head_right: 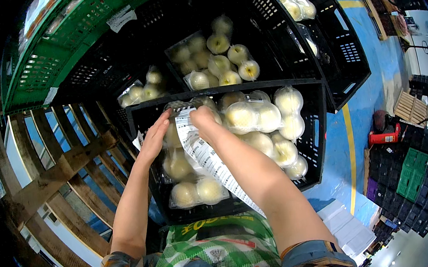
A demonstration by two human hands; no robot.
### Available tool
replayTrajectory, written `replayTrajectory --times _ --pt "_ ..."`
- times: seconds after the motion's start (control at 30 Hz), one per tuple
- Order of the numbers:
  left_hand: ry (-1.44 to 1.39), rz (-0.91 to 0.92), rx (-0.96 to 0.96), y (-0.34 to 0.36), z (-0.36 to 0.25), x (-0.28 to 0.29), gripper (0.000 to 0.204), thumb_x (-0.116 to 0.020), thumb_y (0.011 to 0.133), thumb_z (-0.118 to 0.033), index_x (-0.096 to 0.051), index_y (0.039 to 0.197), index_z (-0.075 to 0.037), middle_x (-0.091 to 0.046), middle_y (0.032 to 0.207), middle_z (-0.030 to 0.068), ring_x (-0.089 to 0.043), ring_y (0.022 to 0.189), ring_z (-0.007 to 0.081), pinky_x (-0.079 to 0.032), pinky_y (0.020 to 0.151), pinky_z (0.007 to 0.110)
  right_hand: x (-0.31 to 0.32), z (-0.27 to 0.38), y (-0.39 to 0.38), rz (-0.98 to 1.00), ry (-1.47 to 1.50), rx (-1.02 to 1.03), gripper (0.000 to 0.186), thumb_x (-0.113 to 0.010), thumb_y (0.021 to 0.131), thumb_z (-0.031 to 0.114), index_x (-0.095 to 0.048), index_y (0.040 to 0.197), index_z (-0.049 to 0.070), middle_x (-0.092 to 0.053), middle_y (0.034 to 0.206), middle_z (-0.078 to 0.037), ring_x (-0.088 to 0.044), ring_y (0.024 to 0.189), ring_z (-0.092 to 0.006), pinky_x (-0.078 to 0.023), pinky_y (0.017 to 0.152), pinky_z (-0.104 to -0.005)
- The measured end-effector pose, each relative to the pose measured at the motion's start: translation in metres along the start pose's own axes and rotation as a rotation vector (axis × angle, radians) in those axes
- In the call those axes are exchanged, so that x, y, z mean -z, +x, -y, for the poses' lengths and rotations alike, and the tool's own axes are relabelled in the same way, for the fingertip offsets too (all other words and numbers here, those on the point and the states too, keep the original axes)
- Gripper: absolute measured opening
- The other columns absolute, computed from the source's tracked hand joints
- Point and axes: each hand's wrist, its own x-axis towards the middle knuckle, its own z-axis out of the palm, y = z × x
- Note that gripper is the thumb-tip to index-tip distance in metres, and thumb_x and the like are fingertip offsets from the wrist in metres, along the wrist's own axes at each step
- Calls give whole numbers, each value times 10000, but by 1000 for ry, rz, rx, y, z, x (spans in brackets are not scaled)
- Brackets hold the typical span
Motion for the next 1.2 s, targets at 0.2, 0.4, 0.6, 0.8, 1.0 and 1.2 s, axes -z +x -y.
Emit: replayTrajectory --times 0.2,0.4,0.6,0.8,1.0,1.2 --pt "-128 102 112 29 14 -2 488 -402 912 -338 -466 1213 40 -470 1278 148 -415 1203 232 -275 1007 296 -10 -15 45 -77 -62 26 201 -518 810 67 -557 899 -109 -601 800 -155 -596 667 -243 -456 554 -404" --pt "59 149 115 49 12 4 470 -367 882 -354 -557 1049 42 -567 1085 203 -502 1053 315 -351 914 339 -9 -8 52 -2 -228 -131 312 -476 797 145 -604 1027 -23 -561 1139 -194 -557 1042 -317 -450 848 -364" --pt "221 177 86 48 -10 4 506 -332 873 -388 -561 1030 34 -571 1053 225 -509 1011 350 -366 872 364 -8 0 42 8 -281 -96 302 -468 803 158 -617 1004 -12 -583 1097 -196 -577 1011 -306 -460 817 -352" --pt "130 311 190 60 -9 -6 520 -331 873 -392 -535 1129 12 -539 1180 173 -487 1094 287 -342 926 326 -8 2 41 11 -321 -110 302 -466 807 174 -622 990 -9 -585 1092 -188 -573 1008 -311 -454 825 -355" --pt "131 346 362 72 7 -11 511 -336 883 -396 -519 1205 -45 -527 1228 112 -485 1114 212 -330 953 284 -10 15 26 -16 -408 -81 299 -482 803 182 -620 996 0 -586 1096 -178 -564 1018 -317 -445 834 -364" --pt "99 339 355 80 13 -18 567 -330 829 -471 -550 1160 -67 -535 1209 136 -478 1125 261 -331 940 312 -1 6 18 35 47 6 255 -544 802 127 -570 969 -64 -611 915 -161 -594 811 -245 -461 663 -364"
